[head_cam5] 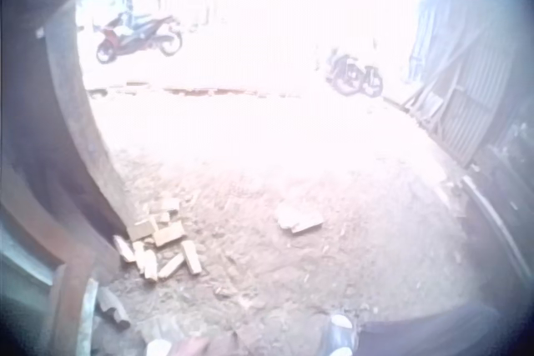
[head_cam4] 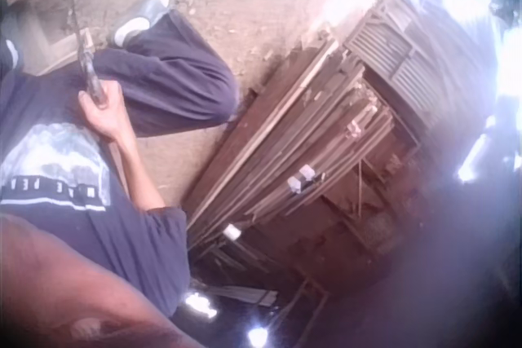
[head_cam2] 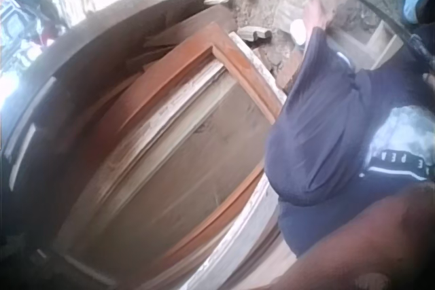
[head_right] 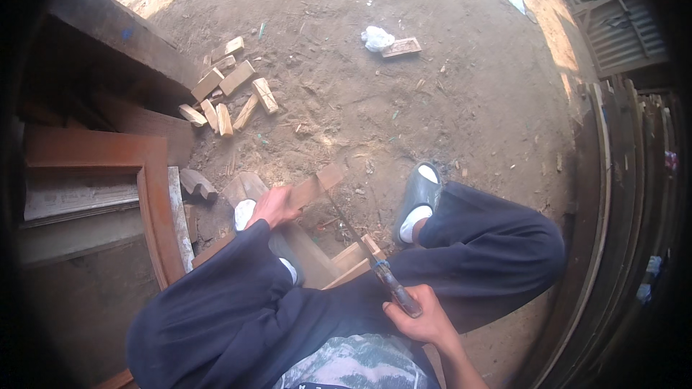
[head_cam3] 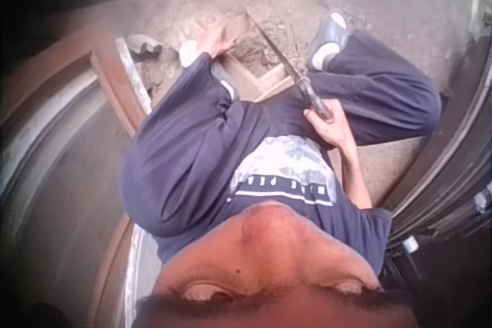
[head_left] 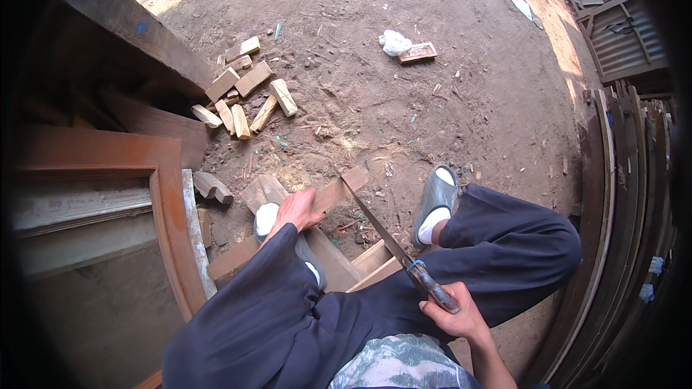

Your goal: The person sits on the ground and uses a hand saw to cut a small wooden plank resting on a larger wooden frame. The person holds the wood with the left hand and saws with the right hand, producing sawdust as the cut progresses.

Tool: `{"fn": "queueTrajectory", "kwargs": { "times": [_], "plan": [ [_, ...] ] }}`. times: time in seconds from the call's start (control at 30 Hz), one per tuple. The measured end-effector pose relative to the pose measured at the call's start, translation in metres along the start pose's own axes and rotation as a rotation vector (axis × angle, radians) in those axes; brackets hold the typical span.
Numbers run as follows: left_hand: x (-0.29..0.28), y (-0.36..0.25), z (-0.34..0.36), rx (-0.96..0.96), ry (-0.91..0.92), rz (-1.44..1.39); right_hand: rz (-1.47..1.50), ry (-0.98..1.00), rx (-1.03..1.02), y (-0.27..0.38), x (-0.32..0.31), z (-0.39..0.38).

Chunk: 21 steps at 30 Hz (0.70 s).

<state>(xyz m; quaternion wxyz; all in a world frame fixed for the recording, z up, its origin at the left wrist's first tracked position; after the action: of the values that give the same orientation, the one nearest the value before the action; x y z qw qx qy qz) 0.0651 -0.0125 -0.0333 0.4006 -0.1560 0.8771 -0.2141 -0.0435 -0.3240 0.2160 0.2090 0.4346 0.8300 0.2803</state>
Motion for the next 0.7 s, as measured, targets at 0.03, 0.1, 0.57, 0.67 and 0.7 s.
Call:
{"fn": "queueTrajectory", "kwargs": {
  "times": [0.03,0.1,0.57,0.67,0.7],
  "plan": [
    [0.001,0.0,-0.001,-0.006,0.006,-0.016,-0.043,-0.021,-0.005,-0.002,0.001,0.01],
    [-0.005,-0.008,-0.005,0.001,-0.001,-0.031,-0.127,-0.064,-0.021,0.0,0.009,0.039],
    [0.0,-0.004,0.002,-0.016,0.007,-0.011,-0.118,-0.03,-0.017,-0.01,0.01,0.039],
    [0.003,-0.004,0.002,-0.018,0.014,-0.017,-0.1,-0.053,-0.047,-0.015,0.02,0.059],
    [0.004,-0.004,0.003,-0.017,0.038,-0.017,-0.088,-0.066,-0.055,-0.014,0.021,0.059]
  ]
}}
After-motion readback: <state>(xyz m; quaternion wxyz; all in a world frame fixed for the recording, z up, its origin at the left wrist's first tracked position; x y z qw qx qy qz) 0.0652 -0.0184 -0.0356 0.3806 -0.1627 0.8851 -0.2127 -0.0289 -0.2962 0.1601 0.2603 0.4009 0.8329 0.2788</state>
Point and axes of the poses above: each hand's wrist, its own z-axis towards the middle knuckle, its own x-axis out of the palm, y = z × x, the point moved 7 cm from there along z, towards the middle knuckle, and after that the axes turned 7 degrees about y, right-handed, at the moved point
